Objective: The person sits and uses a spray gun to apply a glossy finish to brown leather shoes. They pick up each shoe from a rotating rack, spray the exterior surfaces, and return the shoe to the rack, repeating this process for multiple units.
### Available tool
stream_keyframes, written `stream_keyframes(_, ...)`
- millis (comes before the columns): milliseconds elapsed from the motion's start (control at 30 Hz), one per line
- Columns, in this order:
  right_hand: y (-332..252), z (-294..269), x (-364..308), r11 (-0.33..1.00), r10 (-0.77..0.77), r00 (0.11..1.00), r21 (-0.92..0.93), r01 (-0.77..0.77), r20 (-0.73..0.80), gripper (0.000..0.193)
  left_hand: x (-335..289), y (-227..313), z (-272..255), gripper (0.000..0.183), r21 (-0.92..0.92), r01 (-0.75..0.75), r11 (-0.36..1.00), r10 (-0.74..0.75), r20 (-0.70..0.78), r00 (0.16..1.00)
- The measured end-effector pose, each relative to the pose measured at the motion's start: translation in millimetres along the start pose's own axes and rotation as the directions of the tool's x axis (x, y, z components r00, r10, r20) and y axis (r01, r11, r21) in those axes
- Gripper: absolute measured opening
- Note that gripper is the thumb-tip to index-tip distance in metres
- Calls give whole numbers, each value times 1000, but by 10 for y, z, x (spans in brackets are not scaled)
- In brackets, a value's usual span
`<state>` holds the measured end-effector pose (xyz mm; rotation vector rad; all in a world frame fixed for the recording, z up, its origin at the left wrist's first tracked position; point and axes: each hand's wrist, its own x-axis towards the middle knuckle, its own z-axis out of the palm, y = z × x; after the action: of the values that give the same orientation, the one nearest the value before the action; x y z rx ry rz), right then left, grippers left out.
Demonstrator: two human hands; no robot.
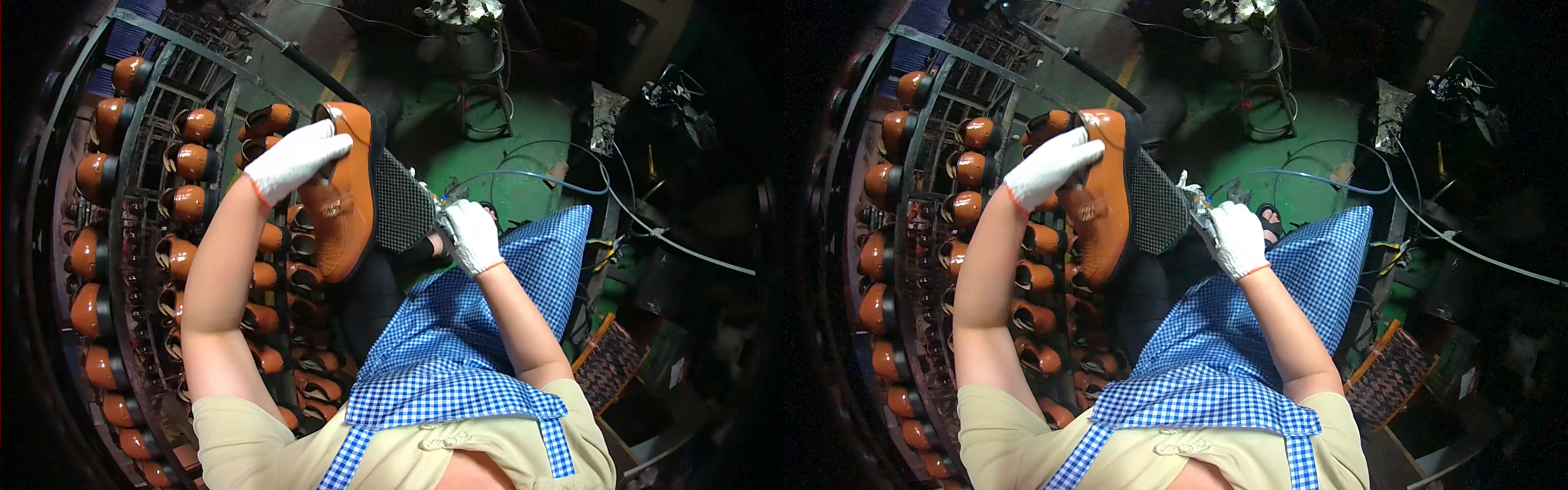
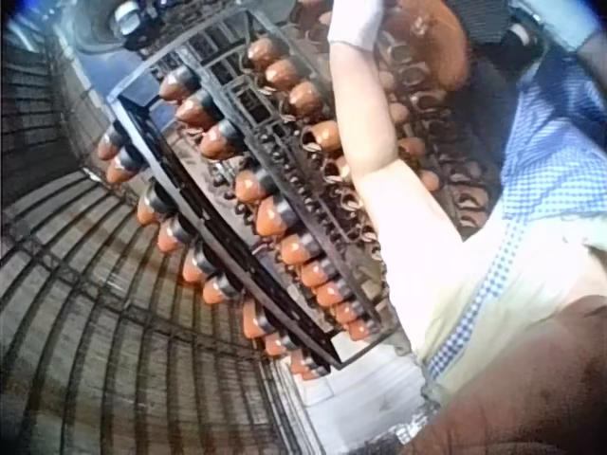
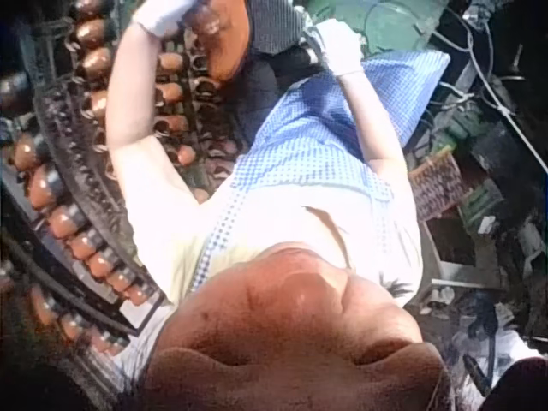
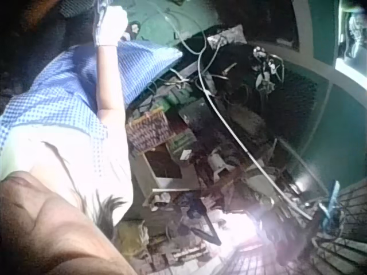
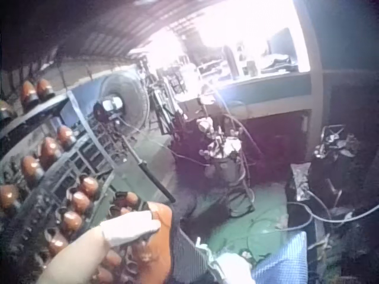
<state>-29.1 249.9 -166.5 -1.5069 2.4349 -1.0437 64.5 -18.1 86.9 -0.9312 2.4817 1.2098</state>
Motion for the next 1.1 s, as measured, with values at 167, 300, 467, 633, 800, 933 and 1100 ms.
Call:
stream_keyframes(167,37,-127,-154,995,-7,1000,104,6,10,33,-470,305,266,33,458,-89,885,50,97,994)
stream_keyframes(300,-48,-607,-117,978,10,969,203,42,-247,20,-551,119,482,27,440,-268,857,209,180,961)
stream_keyframes(467,-405,-1192,-36,852,109,977,523,2,-182,11,-494,72,576,33,531,-403,745,377,163,912)
stream_keyframes(633,-515,-1059,10,710,155,979,704,-18,-132,17,-453,91,615,26,602,-406,687,355,210,911)
stream_keyframes(800,-514,-1079,111,764,84,991,645,3,-104,21,-511,160,600,23,626,-410,663,331,246,911)
stream_keyframes(933,-528,-1103,156,681,115,992,732,-38,-55,21,-551,69,519,29,671,-596,441,531,340,776)
stream_keyframes(1100,-583,-1070,162,667,148,987,743,-51,-65,18,-551,70,518,37,682,-638,357,581,373,724)
